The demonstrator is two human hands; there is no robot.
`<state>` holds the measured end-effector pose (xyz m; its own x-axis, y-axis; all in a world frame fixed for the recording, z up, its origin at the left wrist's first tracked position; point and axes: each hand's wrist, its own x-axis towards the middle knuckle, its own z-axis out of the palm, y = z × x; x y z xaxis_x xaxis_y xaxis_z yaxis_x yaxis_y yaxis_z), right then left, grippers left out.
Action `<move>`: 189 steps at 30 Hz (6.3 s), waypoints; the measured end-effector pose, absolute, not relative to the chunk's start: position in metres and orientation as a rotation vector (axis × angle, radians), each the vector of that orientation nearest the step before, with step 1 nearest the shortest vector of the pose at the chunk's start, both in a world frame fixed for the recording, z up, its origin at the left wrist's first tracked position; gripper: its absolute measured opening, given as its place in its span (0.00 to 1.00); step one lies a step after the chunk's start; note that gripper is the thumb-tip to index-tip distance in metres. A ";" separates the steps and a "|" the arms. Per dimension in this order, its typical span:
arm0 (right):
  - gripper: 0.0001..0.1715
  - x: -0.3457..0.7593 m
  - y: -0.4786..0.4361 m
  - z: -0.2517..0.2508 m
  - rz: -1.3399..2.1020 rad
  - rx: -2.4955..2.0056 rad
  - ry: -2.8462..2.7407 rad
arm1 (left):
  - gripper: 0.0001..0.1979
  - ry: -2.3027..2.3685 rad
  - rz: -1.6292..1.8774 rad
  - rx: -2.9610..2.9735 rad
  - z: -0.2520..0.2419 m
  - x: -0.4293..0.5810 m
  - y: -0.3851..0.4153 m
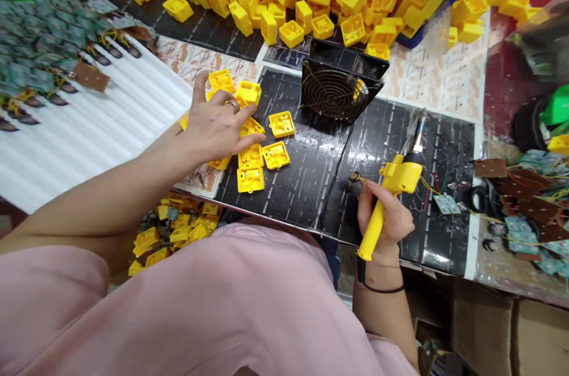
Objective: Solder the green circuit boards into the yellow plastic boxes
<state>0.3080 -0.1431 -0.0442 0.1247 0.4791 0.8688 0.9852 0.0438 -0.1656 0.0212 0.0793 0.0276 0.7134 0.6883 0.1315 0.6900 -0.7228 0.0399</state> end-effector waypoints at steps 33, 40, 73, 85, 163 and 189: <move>0.28 0.156 -0.095 -0.028 -0.100 -1.613 -1.930 | 0.12 -0.907 -0.229 -2.954 0.014 -0.029 0.020; 0.20 0.181 -0.113 -0.023 0.106 -1.466 -1.884 | 0.15 -0.747 -0.328 -3.000 0.011 -0.031 0.002; 0.27 0.217 -0.108 -0.008 0.254 -1.381 -1.897 | 0.18 -1.002 -0.638 -2.934 0.016 -0.080 0.002; 0.21 0.213 -0.064 -0.011 -0.008 -1.663 -2.040 | 0.17 -1.058 -0.351 -2.978 0.003 -0.095 0.027; 0.18 0.227 -0.007 0.007 0.070 -1.638 -2.315 | 0.24 -1.048 0.029 -2.926 0.042 0.000 0.071; 0.23 0.240 -0.018 0.013 0.301 -1.594 -2.177 | 0.19 -1.054 -0.354 -3.229 0.016 0.001 0.073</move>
<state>0.2396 -0.0181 0.0135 -0.2521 0.9453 0.2072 0.8534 0.3181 -0.4129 0.0014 0.0731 0.0164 0.7921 0.6006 0.1090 0.5446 -0.7760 0.3182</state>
